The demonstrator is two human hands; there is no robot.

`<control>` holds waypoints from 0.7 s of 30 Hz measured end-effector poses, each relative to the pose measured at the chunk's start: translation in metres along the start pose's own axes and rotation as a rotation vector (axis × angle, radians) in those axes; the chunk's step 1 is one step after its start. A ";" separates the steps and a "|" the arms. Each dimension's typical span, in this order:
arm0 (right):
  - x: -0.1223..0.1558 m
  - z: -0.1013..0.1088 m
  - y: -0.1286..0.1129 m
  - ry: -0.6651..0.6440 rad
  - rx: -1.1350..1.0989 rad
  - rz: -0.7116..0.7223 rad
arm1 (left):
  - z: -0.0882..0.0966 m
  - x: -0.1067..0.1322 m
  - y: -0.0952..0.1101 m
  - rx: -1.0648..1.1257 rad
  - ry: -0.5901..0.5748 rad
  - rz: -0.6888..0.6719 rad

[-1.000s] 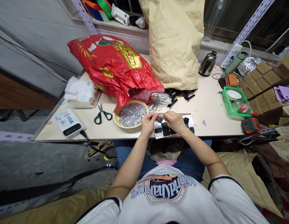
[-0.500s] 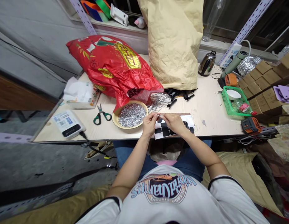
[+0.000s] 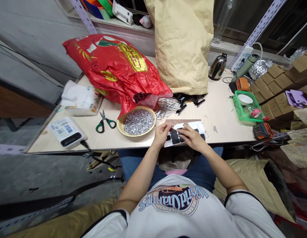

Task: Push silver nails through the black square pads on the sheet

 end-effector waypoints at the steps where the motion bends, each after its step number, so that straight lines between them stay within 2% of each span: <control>1: 0.009 0.002 0.003 0.012 0.069 -0.038 | 0.000 0.002 -0.001 -0.049 -0.031 0.008; 3: 0.026 0.003 0.009 0.033 0.247 -0.167 | 0.000 0.005 -0.001 -0.120 -0.033 -0.015; 6: 0.043 -0.002 0.013 -0.012 0.504 -0.370 | 0.005 0.005 0.000 -0.155 0.095 -0.087; 7: 0.046 -0.006 0.012 -0.059 0.541 -0.383 | 0.007 0.004 0.000 -0.164 0.131 -0.098; 10: 0.048 -0.019 0.005 -0.187 0.513 -0.262 | 0.013 0.003 0.004 -0.193 0.166 -0.118; 11: 0.047 -0.021 0.004 -0.185 0.505 -0.243 | 0.014 0.003 0.006 -0.202 0.167 -0.130; 13: 0.045 -0.020 0.005 -0.112 0.552 -0.339 | 0.017 0.005 0.010 -0.223 0.180 -0.167; 15: 0.044 -0.019 0.007 -0.095 0.561 -0.414 | 0.020 0.008 0.014 -0.252 0.198 -0.193; 18: 0.043 -0.024 0.005 -0.222 0.411 -0.274 | 0.024 0.010 0.017 -0.296 0.222 -0.208; 19: 0.044 -0.025 0.004 -0.217 0.393 -0.275 | 0.024 0.011 0.017 -0.305 0.229 -0.217; 21: 0.046 -0.023 0.008 -0.111 0.452 -0.428 | 0.025 0.011 0.018 -0.315 0.240 -0.237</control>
Point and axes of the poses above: each hand's wrist, its own x-axis away from the middle knuckle, its own z-axis out of the back of the hand, y = z × x, the point moved 2 cm from there along -x, towards the middle knuckle, and after that the axes turned 9 degrees about y, right-handed, at the moved point
